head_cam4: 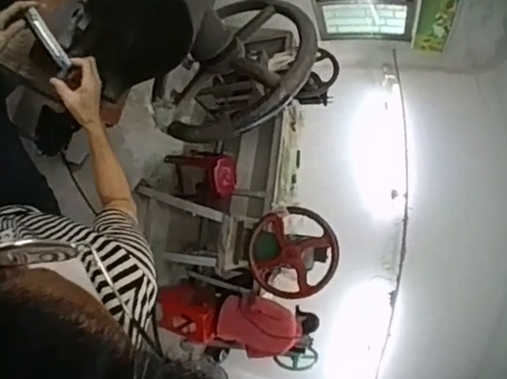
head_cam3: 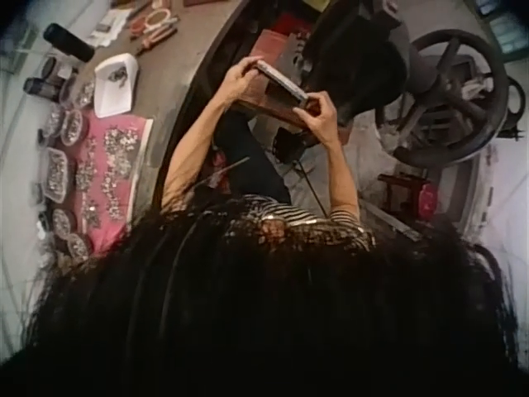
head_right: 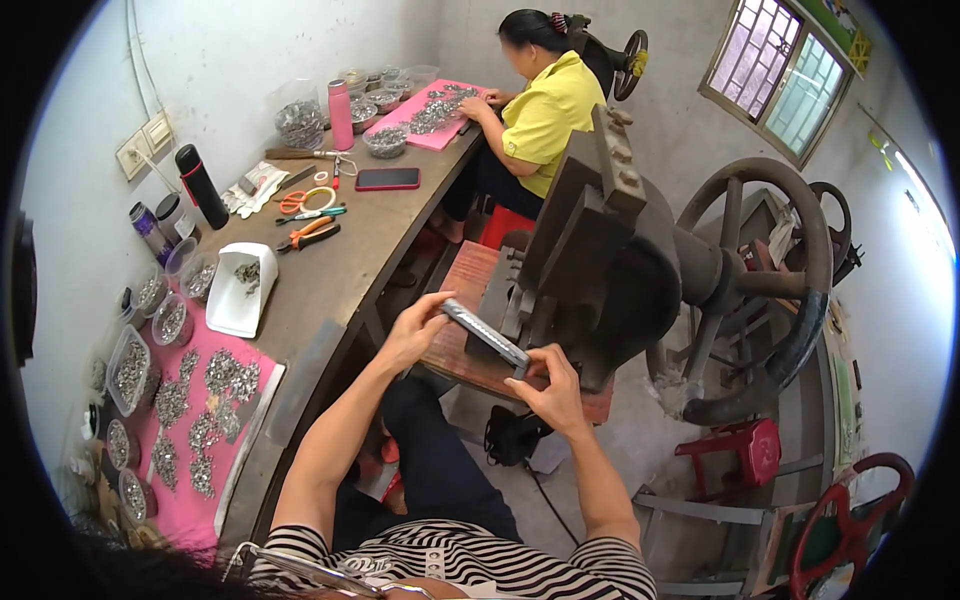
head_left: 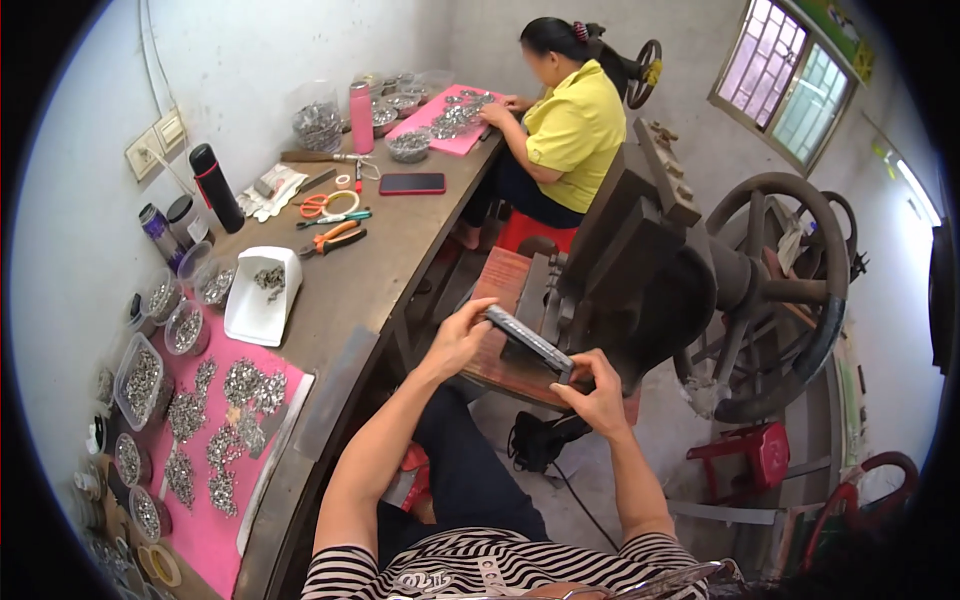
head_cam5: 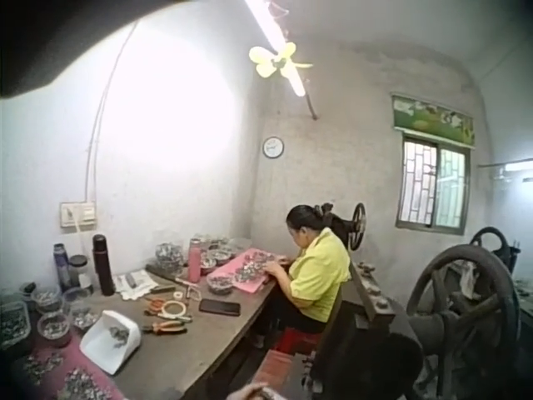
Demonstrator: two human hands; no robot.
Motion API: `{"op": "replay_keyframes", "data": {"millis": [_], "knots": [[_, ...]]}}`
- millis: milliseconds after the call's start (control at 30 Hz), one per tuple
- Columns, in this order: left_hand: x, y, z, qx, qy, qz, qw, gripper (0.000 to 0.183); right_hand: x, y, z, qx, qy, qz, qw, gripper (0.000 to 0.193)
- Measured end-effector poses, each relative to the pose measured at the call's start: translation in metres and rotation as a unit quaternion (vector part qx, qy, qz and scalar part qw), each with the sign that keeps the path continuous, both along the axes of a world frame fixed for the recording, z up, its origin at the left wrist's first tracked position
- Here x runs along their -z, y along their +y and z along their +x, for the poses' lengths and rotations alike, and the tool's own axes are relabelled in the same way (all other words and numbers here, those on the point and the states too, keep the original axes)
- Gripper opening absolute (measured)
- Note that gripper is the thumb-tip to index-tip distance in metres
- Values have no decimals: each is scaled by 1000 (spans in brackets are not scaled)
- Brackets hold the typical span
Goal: The person sorts small metal parts from plastic containers by hand, then assembles them using a manual hand-press machine.
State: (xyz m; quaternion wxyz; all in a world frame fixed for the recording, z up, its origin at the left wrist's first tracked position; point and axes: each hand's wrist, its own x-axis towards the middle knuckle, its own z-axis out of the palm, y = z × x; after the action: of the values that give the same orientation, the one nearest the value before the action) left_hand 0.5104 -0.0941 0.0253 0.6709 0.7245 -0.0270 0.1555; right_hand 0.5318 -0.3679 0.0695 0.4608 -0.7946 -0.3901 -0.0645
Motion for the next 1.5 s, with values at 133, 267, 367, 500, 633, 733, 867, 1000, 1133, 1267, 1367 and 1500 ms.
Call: {"op": "replay_keyframes", "data": {"millis": [133,267,367,500,633,733,867,1000,1133,1267,1367,1500], "knots": [[11,-25,65,42,4,-15,999,40,22,7,-1,121,2,29,992,40],[10,-42,95,65,12,-30,997,40,33,29,2,152,-29,29,987,50],[6,-54,106,74,16,23,997,40,39,45,12,157,-86,-5,984,55],[6,-57,100,30,-9,88,996,39,38,43,13,128,-100,-52,985,42],[6,-43,67,128,4,-15,992,53,-20,-5,-6,163,-170,70,969,33],[0,-45,35,154,-9,98,983,84,-80,-114,-25,276,-423,237,830,38],[1,-47,18,146,-18,183,972,121,-83,-151,-25,474,-392,318,721,40],[6,-50,17,117,-32,219,968,118,-23,-148,-3,503,-176,299,792,28],[11,-52,21,88,-49,236,967,114,-63,-160,-2,478,-149,270,823,21],[7,-51,25,82,-59,268,958,113,-140,-163,-11,443,-126,207,863,22],[8,-56,40,84,-60,292,951,113,-203,-162,-4,429,-94,121,890,29],[1,-65,55,82,-47,321,942,114,-253,-192,29,386,-28,73,919,32]]}}
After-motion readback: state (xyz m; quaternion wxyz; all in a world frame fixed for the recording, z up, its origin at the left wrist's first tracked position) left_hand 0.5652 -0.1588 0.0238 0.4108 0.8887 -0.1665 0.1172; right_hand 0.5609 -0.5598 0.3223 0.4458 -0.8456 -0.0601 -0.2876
